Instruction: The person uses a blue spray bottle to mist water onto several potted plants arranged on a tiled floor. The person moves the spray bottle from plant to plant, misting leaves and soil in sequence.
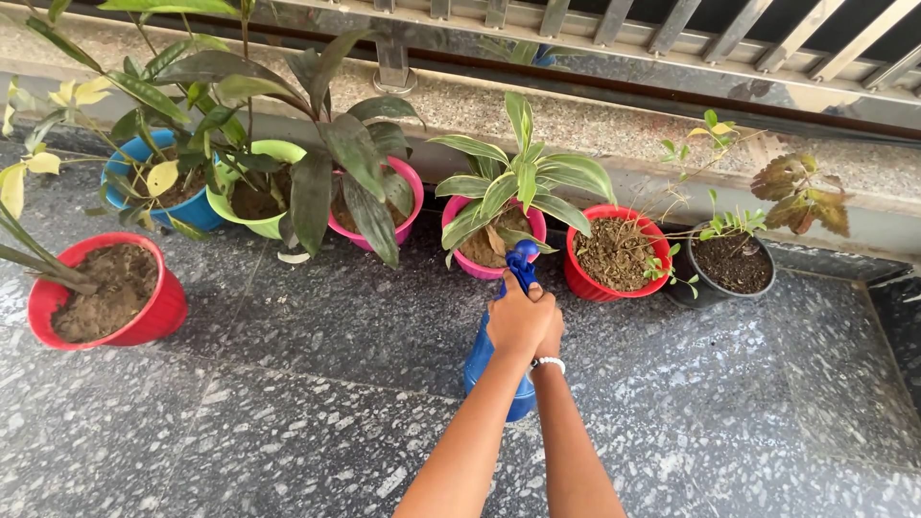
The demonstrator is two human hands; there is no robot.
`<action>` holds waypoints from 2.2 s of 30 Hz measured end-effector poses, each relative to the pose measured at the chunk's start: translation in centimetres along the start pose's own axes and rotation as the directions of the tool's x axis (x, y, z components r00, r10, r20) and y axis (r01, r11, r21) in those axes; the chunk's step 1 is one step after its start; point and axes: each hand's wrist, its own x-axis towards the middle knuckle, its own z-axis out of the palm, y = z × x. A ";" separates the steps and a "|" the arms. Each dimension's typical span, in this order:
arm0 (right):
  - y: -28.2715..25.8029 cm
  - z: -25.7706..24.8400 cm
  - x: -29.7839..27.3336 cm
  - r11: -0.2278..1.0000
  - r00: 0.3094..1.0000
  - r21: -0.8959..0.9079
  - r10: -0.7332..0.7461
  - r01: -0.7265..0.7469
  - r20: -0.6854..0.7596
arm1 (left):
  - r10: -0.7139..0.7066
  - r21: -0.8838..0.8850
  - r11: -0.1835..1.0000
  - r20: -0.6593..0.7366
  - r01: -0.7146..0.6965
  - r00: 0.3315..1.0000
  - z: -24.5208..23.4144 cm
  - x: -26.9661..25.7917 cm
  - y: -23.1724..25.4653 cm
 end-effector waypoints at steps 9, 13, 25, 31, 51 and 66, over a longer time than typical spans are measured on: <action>-0.6 -0.6 -1.0 0.995 0.996 0.055 0.084 -0.083 -0.015 | -0.025 -0.005 1.000 0.009 0.025 1.000 0.7 -0.5 0.5; 0.7 -0.6 0.5 0.992 1.000 0.123 0.030 -0.029 -0.008 | -0.006 -0.012 1.000 -0.008 0.006 1.000 0.8 -0.5 0.7; 3.4 -0.3 2.5 0.996 1.000 0.089 -0.008 0.007 0.012 | -0.001 0.006 1.000 -0.001 0.001 1.000 1.0 -0.6 0.7; 2.9 -0.5 2.0 0.987 0.998 0.151 0.050 -0.055 0.038 | -0.011 -0.008 1.000 -0.009 0.010 1.000 1.0 -0.8 0.7; 0.9 0.3 0.2 0.990 0.998 -0.120 -0.068 0.069 0.012 | -0.041 -0.081 0.996 0.021 0.043 0.999 -0.6 -0.6 0.0; 0.8 0.0 0.1 0.993 0.996 0.092 -0.084 0.080 0.040 | -0.044 -0.076 0.996 0.041 0.047 0.998 -0.6 -0.7 0.3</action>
